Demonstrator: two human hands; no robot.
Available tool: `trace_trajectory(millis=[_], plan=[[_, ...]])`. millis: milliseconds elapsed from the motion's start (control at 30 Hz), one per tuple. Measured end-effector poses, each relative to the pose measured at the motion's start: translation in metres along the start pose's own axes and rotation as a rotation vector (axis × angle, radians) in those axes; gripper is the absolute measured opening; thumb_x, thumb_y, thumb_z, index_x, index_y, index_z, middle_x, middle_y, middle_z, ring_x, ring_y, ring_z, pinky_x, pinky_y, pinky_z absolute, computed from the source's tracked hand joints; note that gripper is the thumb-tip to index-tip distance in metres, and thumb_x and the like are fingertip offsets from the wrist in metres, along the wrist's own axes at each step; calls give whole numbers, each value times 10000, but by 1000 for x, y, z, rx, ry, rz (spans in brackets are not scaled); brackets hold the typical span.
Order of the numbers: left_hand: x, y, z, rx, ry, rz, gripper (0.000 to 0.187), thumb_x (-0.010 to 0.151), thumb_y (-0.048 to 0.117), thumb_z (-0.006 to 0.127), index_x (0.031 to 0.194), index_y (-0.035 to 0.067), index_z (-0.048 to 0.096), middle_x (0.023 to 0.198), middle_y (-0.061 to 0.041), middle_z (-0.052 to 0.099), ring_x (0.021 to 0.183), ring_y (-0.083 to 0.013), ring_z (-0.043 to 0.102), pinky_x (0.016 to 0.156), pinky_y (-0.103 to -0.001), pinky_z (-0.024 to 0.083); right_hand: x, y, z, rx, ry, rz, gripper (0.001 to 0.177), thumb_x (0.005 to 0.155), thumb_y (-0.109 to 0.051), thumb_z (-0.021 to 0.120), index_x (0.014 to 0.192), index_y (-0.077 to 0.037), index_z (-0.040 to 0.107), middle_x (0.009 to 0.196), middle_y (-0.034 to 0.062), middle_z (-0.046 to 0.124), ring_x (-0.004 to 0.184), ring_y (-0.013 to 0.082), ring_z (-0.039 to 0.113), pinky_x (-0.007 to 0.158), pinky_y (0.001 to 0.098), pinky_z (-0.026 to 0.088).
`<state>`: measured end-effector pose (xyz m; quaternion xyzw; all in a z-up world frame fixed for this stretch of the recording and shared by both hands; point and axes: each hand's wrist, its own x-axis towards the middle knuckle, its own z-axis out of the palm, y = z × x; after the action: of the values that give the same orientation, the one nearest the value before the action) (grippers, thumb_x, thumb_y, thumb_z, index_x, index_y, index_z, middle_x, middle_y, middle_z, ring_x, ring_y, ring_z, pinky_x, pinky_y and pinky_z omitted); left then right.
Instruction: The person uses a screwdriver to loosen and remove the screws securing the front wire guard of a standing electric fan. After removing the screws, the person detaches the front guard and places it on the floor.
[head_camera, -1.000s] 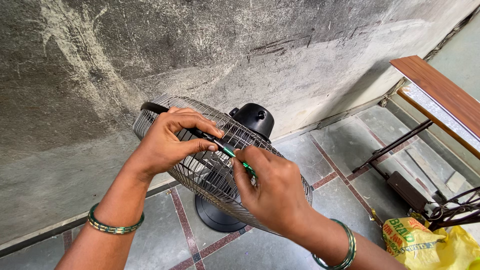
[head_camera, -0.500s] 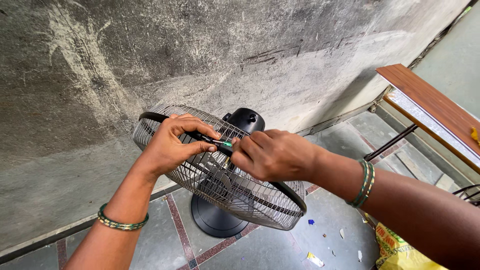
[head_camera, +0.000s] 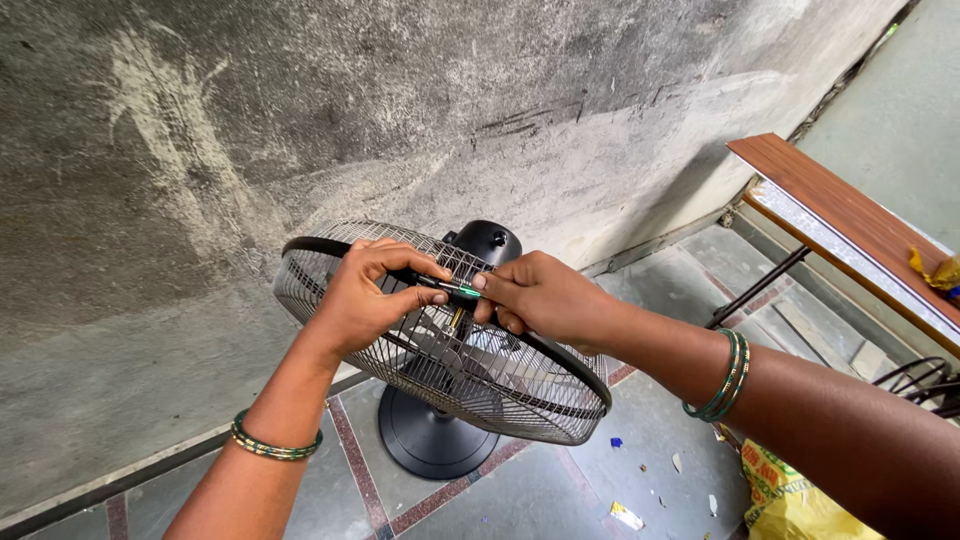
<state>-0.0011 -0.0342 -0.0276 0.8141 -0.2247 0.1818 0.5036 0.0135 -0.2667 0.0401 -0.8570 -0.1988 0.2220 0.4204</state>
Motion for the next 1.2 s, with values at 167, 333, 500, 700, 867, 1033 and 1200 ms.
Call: trace_trajectory(millis=[167,333,500,700,867,1033,1200], plan=[[2,2,-2,3,5,-10,205,708,200,893,894,153,822,924,26,800,973,-133,688,1060,-388,348,-3,1,-1,-348,136,-179,374,991,-295,598,804,-20,769,537,2,598,491,125,521,480,310,414],[4,0,-2,-2,9,-18,223,697,184,901,905,151,828,919,19,802,957,-136,681,1027,-352,392,-15,0,3,-1198,342,-891,254,964,-213,610,786,-35,639,671,68,632,572,216,653,481,359,509],[6,-1,0,-74,20,-43,236,688,194,894,910,163,821,914,28,792,952,-125,688,973,-321,477,-16,-5,-2,-1547,309,-1023,167,926,-136,615,787,-45,601,695,61,631,621,201,670,506,343,534],[1,0,9,17,55,46,231,707,215,895,916,147,823,897,1,789,931,-146,681,998,-350,395,-20,1,11,-724,347,-426,259,967,-245,647,863,-23,732,690,138,693,581,256,646,563,392,498],[0,5,11,57,71,84,218,726,250,880,919,166,823,902,16,798,940,-149,683,967,-335,378,-9,3,6,-121,124,-48,352,979,-279,616,834,6,762,635,57,697,547,106,601,545,314,499],[-1,10,13,78,84,57,228,721,272,888,922,186,823,883,18,785,926,-148,675,970,-335,375,-13,-1,2,-221,103,-125,313,973,-236,599,837,-8,764,637,52,714,542,129,610,524,330,512],[1,13,15,79,86,16,232,709,284,897,906,183,826,851,22,781,886,-144,658,970,-337,370,-21,-1,1,-1131,239,-560,171,903,-146,624,871,-4,715,691,122,677,582,256,684,521,375,544]])
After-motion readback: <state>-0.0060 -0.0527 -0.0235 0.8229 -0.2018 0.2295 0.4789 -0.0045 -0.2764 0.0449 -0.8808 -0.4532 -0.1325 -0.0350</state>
